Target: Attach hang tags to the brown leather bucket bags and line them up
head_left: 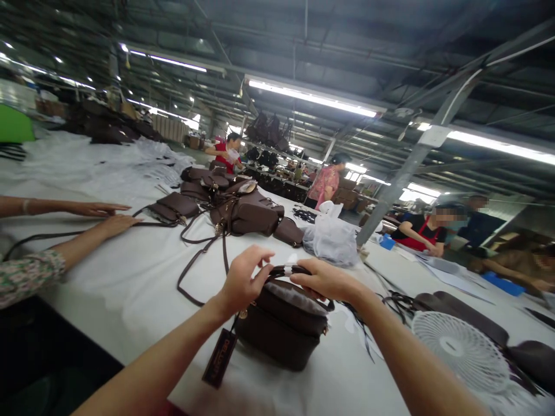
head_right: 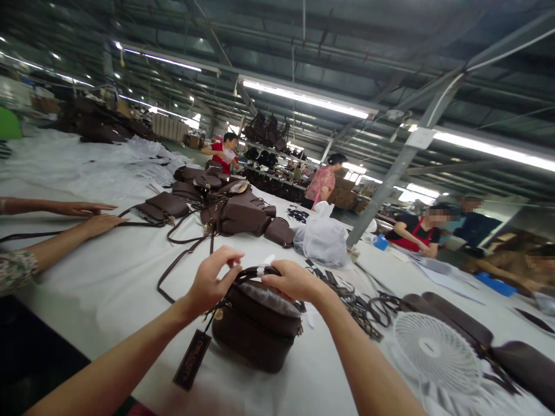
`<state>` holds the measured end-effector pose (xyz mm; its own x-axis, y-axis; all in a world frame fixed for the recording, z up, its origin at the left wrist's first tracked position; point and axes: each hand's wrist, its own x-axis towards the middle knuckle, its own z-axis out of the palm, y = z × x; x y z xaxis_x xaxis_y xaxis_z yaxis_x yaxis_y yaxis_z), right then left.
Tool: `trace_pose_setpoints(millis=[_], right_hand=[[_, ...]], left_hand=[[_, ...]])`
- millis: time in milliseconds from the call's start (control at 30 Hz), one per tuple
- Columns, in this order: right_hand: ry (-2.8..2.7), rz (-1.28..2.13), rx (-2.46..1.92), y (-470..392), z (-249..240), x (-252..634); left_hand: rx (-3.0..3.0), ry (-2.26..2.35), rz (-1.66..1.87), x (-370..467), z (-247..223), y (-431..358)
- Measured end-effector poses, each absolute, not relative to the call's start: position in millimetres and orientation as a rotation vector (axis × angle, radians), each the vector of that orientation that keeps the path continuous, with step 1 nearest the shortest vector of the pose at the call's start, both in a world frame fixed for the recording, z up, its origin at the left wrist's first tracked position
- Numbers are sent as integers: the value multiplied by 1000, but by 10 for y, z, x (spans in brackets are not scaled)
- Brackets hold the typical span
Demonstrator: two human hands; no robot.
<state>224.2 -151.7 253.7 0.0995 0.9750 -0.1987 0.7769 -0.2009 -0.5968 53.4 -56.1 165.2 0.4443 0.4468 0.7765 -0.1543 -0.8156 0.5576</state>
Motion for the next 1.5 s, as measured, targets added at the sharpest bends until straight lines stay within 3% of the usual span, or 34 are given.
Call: trace_pose_setpoints(millis=[133, 333, 500, 900, 1300, 1500], right_hand=[[-1624, 1025, -1867, -1579, 2477, 2245], [-1465, 1290, -1732, -1675, 2360, 2267], [-1524, 1210, -1767, -1724, 2302, 2354], [-2109, 584, -1967, -1753, 2214, 2299], [-2178, 750, -1828, -1738, 2062, 2260], [-2039, 871, -2061, -1720, 2125, 2315]], left_hand=[[2497, 75, 1308, 485, 1348, -1033], [2720, 318, 1214, 816, 1032, -1193], [2789, 264, 1168, 716, 952, -1207], [2912, 504, 223, 821, 1451, -1237], [3019, 465, -109, 973, 1509, -1205], [2970, 441, -169, 1259, 1351, -1095]])
